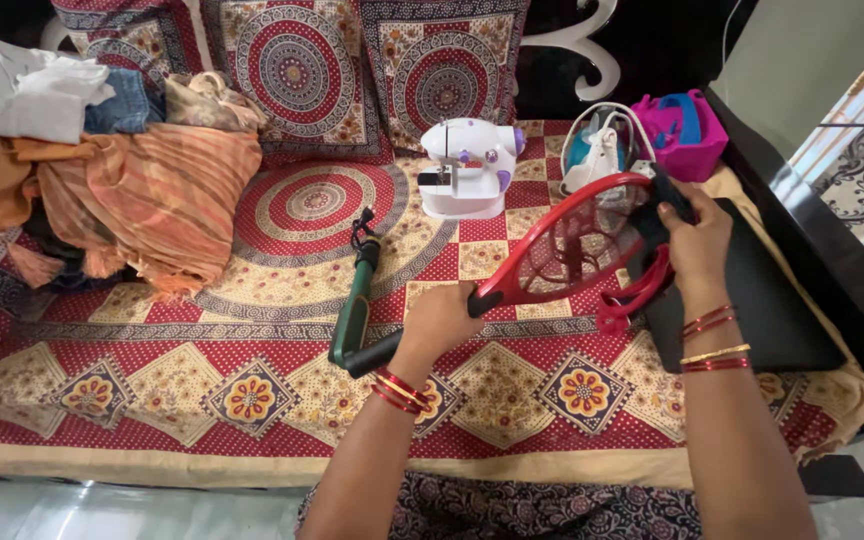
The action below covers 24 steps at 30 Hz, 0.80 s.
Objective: The person wipes the exterior of a closed black laptop with a dark cloth, then wipes a red electric fly swatter and a green handheld device. The person sits on the floor in front of a bed while performing the cleaning task.
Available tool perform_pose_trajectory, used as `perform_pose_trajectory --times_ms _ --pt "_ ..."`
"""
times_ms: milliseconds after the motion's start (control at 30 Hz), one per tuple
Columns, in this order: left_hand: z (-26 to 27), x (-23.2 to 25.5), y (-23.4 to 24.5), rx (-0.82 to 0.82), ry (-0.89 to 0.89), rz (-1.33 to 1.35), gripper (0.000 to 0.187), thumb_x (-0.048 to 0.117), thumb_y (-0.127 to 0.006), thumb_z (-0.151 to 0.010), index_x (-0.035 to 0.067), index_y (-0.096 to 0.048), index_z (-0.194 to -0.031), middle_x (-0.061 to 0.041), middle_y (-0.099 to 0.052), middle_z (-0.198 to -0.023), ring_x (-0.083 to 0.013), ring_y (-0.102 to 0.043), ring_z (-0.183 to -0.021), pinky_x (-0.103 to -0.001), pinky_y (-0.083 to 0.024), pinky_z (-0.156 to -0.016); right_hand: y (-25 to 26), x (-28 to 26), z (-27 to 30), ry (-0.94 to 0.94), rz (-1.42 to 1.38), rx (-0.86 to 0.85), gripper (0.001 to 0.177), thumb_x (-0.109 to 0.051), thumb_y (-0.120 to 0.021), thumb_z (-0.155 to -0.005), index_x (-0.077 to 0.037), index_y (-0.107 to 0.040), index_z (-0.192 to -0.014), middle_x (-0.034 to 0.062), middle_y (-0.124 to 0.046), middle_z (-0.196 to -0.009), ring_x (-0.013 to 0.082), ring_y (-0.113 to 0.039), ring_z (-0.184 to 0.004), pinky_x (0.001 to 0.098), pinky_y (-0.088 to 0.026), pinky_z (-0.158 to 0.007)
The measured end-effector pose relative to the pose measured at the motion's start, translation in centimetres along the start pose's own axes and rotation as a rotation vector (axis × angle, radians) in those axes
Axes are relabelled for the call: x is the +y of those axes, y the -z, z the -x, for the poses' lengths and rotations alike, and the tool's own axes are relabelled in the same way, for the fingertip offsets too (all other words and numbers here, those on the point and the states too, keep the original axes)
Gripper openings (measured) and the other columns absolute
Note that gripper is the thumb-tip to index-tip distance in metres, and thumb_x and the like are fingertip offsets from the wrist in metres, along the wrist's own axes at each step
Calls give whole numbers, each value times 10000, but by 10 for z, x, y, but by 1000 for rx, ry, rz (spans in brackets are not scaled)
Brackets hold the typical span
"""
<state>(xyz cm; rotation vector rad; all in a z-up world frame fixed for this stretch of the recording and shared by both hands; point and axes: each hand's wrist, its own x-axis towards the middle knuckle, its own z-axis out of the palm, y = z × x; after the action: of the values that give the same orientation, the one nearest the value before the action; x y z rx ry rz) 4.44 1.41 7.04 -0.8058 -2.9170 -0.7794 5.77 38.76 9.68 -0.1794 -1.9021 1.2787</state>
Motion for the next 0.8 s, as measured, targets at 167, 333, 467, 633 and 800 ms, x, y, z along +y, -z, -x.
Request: perform_pose_trajectory --times_ms 167,333,467,633,800 --pt "1 1 6 -3 31 41 345 310 -771 -738 118 -721 -1021 -163 -740 -893 -360 -722 -875 -498 -561 -812 8 35 11 -209 -320 -12 402 18 -712 -920 21 -673 -1320 44 -720 -1161 135 -673 -1014 267 -537 -910" --pt "1 0 6 -10 60 96 337 300 -761 -739 111 -727 -1015 -166 -743 -889 -357 -730 -873 -486 -565 -821 -1 61 34 -382 -531 -11 439 -42 -714 -906 -15 -655 -1340 59 -730 -1188 158 -703 -1025 273 -556 -920" --pt "-1 -1 2 1 60 157 360 285 -772 -714 92 -726 -1014 -173 -744 -892 -360 -731 -877 -478 -566 -825 -23 81 56 -366 -587 42 383 -80 -717 -964 6 -661 -1333 77 -722 -1214 169 -697 -1036 275 -545 -929" --pt "-3 3 4 -22 80 194 374 276 -768 -727 84 -715 -1044 -183 -743 -918 -364 -728 -903 -477 -557 -843 -51 91 89 -462 -715 33 334 -142 -653 -988 -12 -650 -1295 34 -719 -1086 144 -695 -895 274 -559 -803" --pt "-6 0 6 -12 113 212 421 300 -784 -725 78 -692 -1071 -182 -741 -946 -366 -718 -944 -484 -542 -857 -88 76 122 -784 -689 3 296 -273 -657 -1022 -10 -647 -1157 49 -672 -880 184 -645 -685 316 -532 -613"
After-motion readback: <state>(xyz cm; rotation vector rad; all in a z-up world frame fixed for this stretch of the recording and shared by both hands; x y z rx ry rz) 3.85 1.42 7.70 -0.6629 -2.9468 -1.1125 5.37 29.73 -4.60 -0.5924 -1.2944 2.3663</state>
